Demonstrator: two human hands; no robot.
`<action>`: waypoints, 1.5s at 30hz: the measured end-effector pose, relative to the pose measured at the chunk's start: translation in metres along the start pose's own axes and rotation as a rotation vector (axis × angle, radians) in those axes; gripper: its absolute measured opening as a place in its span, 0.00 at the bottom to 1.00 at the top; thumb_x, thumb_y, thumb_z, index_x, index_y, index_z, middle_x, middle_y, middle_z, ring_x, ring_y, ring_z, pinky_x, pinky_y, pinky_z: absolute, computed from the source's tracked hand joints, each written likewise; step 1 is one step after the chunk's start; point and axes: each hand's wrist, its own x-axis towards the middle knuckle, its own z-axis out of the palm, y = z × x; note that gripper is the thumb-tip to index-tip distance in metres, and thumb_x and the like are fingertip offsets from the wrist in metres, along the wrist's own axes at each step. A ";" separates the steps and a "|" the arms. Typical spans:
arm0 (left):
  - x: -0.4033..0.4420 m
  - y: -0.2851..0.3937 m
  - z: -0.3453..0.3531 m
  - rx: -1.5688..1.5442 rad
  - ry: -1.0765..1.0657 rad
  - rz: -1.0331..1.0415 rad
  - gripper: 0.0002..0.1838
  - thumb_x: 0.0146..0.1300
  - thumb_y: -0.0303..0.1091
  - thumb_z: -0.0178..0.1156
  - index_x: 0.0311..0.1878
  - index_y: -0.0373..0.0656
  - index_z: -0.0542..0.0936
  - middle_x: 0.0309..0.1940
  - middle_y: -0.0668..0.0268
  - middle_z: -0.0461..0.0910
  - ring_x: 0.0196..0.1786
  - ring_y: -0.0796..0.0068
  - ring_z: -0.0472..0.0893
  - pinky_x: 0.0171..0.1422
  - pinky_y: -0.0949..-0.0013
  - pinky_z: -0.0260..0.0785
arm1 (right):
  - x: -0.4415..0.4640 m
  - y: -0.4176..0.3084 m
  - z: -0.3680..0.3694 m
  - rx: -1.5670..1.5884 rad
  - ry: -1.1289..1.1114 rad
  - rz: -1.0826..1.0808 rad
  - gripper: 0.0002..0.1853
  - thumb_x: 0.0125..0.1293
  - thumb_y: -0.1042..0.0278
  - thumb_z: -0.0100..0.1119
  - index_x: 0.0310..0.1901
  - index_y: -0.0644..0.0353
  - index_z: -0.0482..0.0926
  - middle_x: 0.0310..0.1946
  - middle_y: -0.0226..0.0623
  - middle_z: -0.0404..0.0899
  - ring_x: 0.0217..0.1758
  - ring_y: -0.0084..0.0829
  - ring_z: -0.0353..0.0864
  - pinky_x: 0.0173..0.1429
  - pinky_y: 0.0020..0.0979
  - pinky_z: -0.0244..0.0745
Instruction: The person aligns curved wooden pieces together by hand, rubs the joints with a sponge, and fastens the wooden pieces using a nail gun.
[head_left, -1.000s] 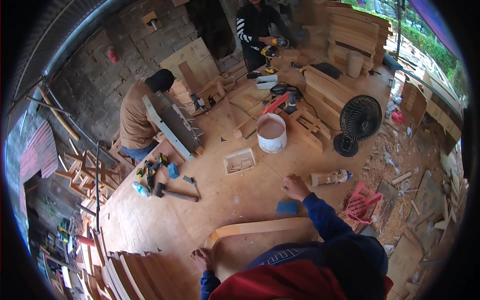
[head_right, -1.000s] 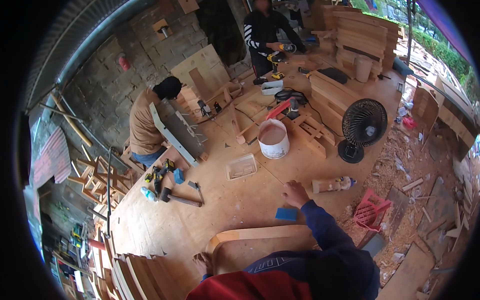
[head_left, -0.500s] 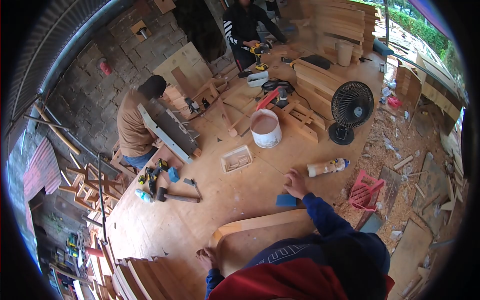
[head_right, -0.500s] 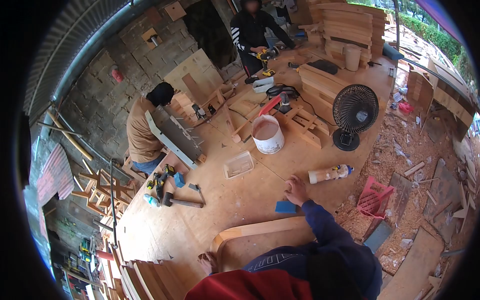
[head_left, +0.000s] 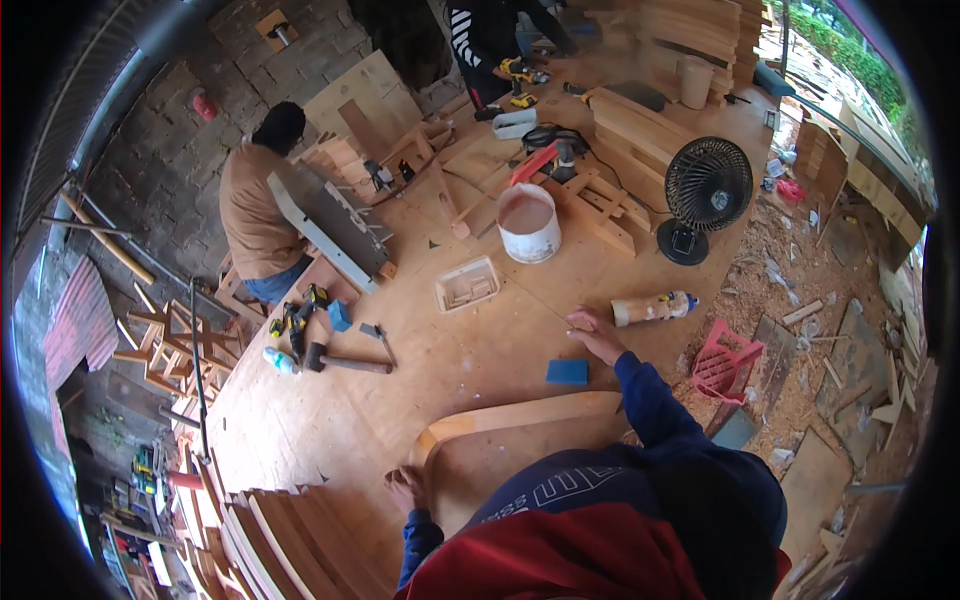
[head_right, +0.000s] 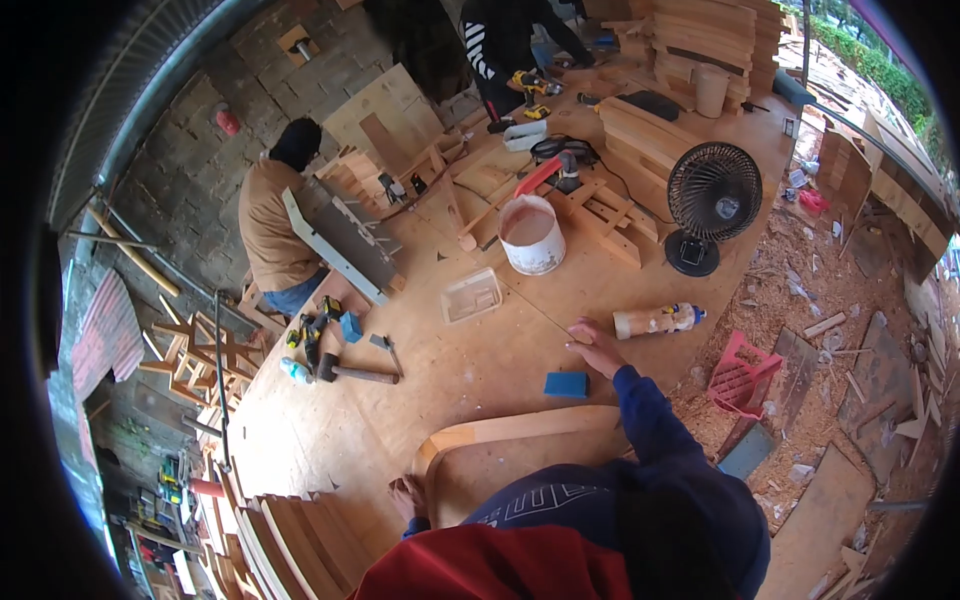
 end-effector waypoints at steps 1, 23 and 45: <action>0.000 -0.001 0.000 -0.001 -0.006 0.004 0.23 0.76 0.44 0.49 0.37 0.35 0.85 0.45 0.45 0.81 0.56 0.45 0.76 0.64 0.48 0.66 | 0.000 -0.002 0.000 -0.025 -0.006 0.003 0.17 0.66 0.65 0.71 0.54 0.58 0.84 0.74 0.45 0.67 0.80 0.41 0.64 0.79 0.35 0.60; -0.002 -0.003 0.009 -0.032 0.081 -0.058 0.14 0.75 0.39 0.53 0.41 0.37 0.79 0.43 0.50 0.81 0.52 0.46 0.77 0.61 0.48 0.69 | 0.167 -0.115 0.180 0.042 -0.614 0.081 0.44 0.68 0.67 0.69 0.81 0.60 0.56 0.42 0.36 0.84 0.39 0.23 0.81 0.41 0.28 0.76; -0.007 0.006 0.008 -0.086 0.105 -0.190 0.22 0.73 0.41 0.56 0.63 0.36 0.74 0.49 0.48 0.84 0.58 0.46 0.78 0.64 0.50 0.72 | 0.092 -0.328 0.321 -0.816 -1.549 -0.712 0.37 0.62 0.58 0.72 0.70 0.61 0.72 0.47 0.48 0.88 0.52 0.43 0.88 0.54 0.43 0.81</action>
